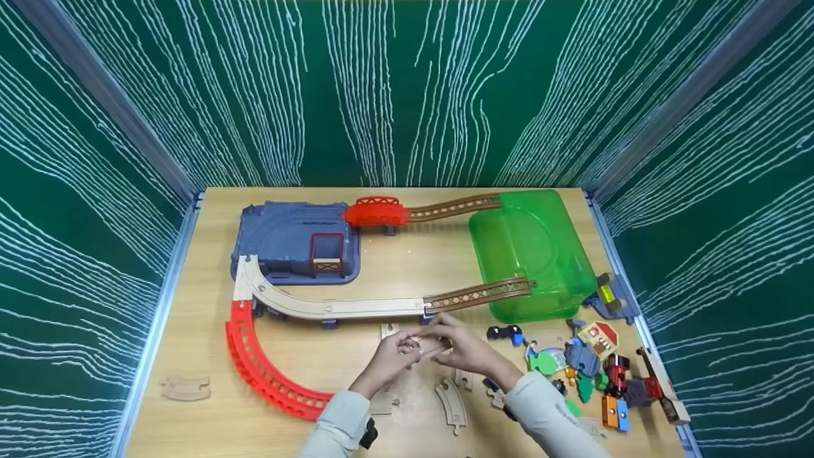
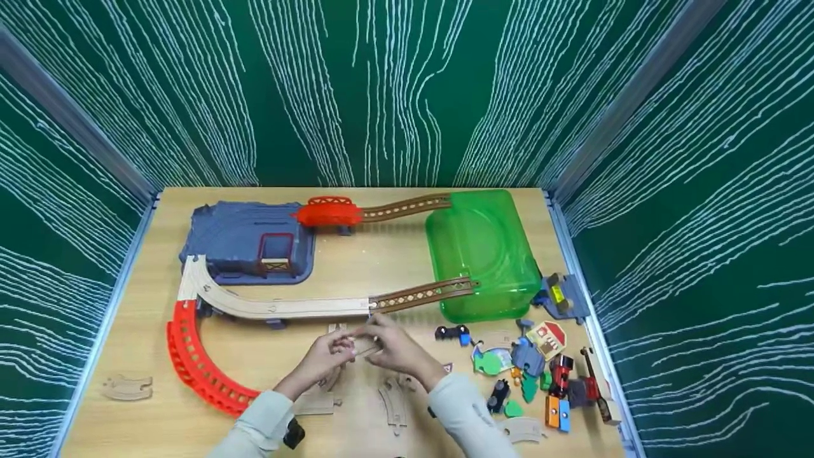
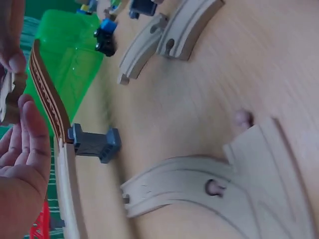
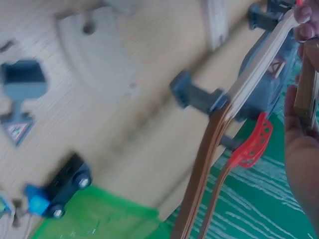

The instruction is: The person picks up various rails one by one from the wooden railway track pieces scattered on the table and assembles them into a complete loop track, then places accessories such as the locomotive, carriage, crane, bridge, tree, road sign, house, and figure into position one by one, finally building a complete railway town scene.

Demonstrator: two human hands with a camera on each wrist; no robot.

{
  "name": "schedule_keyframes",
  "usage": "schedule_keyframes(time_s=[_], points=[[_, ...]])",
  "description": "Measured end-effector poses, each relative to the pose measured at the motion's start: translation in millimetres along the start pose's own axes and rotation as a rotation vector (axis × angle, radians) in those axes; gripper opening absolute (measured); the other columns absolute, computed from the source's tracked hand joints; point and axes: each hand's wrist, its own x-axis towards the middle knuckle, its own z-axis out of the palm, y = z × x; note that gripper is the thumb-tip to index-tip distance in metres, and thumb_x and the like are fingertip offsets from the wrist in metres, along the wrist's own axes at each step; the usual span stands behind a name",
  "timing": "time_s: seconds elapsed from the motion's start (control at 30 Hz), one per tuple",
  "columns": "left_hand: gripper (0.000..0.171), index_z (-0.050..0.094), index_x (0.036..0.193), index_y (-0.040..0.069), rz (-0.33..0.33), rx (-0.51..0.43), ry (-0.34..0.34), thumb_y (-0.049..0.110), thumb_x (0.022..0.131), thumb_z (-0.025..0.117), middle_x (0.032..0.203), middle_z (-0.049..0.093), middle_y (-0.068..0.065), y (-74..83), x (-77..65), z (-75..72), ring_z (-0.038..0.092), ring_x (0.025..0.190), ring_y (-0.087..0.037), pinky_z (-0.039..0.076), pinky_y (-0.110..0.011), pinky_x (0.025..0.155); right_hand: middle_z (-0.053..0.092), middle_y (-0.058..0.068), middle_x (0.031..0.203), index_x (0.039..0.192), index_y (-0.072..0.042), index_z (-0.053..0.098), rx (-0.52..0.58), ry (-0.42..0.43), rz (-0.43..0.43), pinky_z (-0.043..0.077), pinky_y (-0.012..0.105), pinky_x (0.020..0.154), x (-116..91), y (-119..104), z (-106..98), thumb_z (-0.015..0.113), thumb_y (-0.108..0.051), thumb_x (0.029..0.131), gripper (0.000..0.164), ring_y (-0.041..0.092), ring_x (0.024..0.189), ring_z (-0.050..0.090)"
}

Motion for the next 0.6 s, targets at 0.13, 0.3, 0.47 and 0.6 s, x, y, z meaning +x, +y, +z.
schedule_keyframes(time_s=[0.13, 0.3, 0.47, 0.6], points=[[0.028, 0.051, 0.104, -0.016, -0.006, -0.101, 0.061, -0.004, 0.080, 0.056, 0.086, 0.057, -0.015, 4.6, -10.1, -4.1, 0.060, 0.072, -0.021, 0.051, -0.041, 0.066, 0.052, 0.007, 0.106, 0.114, -0.008, 0.054, 0.185, 0.047, 0.085, 0.046, 0.035, 0.084, 8, 1, 11, 0.073, 0.000, 0.065, 0.053, 0.025, 0.099, 0.051], [0.026, 0.052, 0.095, -0.016, -0.061, -0.153, 0.189, -0.005, 0.073, 0.059, 0.078, 0.060, -0.012, 1.9, -20.8, -4.1, 0.057, 0.067, -0.014, 0.051, -0.028, 0.063, 0.054, 0.022, 0.095, 0.114, 0.011, 0.043, 0.651, 0.193, 0.330, 0.050, 0.040, 0.072, 7, 7, 27, 0.065, 0.008, 0.071, 0.048, 0.029, 0.079, 0.056], [0.027, 0.052, 0.092, -0.012, -0.154, -0.142, 0.307, -0.001, 0.069, 0.062, 0.072, 0.059, -0.006, -10.0, -25.4, -3.6, 0.052, 0.064, -0.008, 0.045, -0.020, 0.058, 0.061, 0.013, 0.083, 0.108, 0.010, 0.045, 0.846, 0.191, 0.562, 0.049, 0.047, 0.071, 2, 22, 53, 0.064, -0.005, 0.076, 0.040, 0.027, 0.070, 0.061], [0.029, 0.050, 0.094, -0.013, -0.191, -0.166, 0.319, -0.002, 0.070, 0.063, 0.075, 0.060, -0.008, -28.4, -22.1, -6.9, 0.052, 0.063, -0.009, 0.047, -0.024, 0.058, 0.062, 0.009, 0.075, 0.104, 0.009, 0.046, 0.901, 0.154, 0.667, 0.051, 0.041, 0.068, 8, 24, 72, 0.061, -0.002, 0.078, 0.032, 0.020, 0.063, 0.062]])
